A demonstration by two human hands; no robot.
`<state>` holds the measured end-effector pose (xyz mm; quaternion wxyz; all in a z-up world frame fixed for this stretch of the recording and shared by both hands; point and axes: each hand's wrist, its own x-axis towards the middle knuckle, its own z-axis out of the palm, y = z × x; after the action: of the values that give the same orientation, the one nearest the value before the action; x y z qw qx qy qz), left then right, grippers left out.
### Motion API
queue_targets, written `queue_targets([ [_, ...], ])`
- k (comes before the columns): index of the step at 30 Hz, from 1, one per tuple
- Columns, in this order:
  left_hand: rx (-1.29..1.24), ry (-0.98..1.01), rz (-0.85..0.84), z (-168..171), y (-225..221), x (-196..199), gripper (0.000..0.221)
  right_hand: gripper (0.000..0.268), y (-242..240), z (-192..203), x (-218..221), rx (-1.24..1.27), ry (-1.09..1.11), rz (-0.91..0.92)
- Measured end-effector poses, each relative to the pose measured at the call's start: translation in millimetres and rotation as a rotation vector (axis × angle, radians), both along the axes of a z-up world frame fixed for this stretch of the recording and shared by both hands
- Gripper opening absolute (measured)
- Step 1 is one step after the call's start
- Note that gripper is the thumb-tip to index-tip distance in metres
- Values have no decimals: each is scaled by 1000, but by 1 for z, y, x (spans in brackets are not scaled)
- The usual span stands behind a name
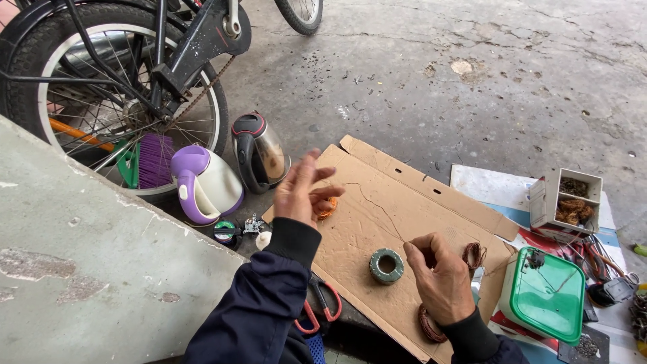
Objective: The person is untangling and winding thin copper wire onto a small spool or core, likely for electronics repair.
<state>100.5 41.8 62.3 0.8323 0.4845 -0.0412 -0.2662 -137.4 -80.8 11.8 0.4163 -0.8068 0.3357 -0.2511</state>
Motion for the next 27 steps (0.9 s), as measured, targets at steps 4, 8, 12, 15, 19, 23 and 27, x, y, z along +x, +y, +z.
queue_targets([
  [4,-27,-121,-224,-26,-8,-24,47,23,-23,1,0,112,301,10],
  [8,9,-155,-329,-22,-9,-52,36,36,-13,42,-1,-94,19,68],
  [12,-4,-164,-412,-23,-7,-61,40,29,-2,60,9,17,-191,186],
  [15,27,-205,-346,-32,-9,-65,31,32,9,64,15,413,-273,238],
  [19,50,-194,-314,-29,-1,-68,29,21,8,43,16,321,-305,199],
  [23,125,-103,-298,-34,0,-71,31,16,5,37,18,231,-339,132],
  [27,207,-113,-285,-29,2,-71,32,17,8,30,20,143,-345,113],
])
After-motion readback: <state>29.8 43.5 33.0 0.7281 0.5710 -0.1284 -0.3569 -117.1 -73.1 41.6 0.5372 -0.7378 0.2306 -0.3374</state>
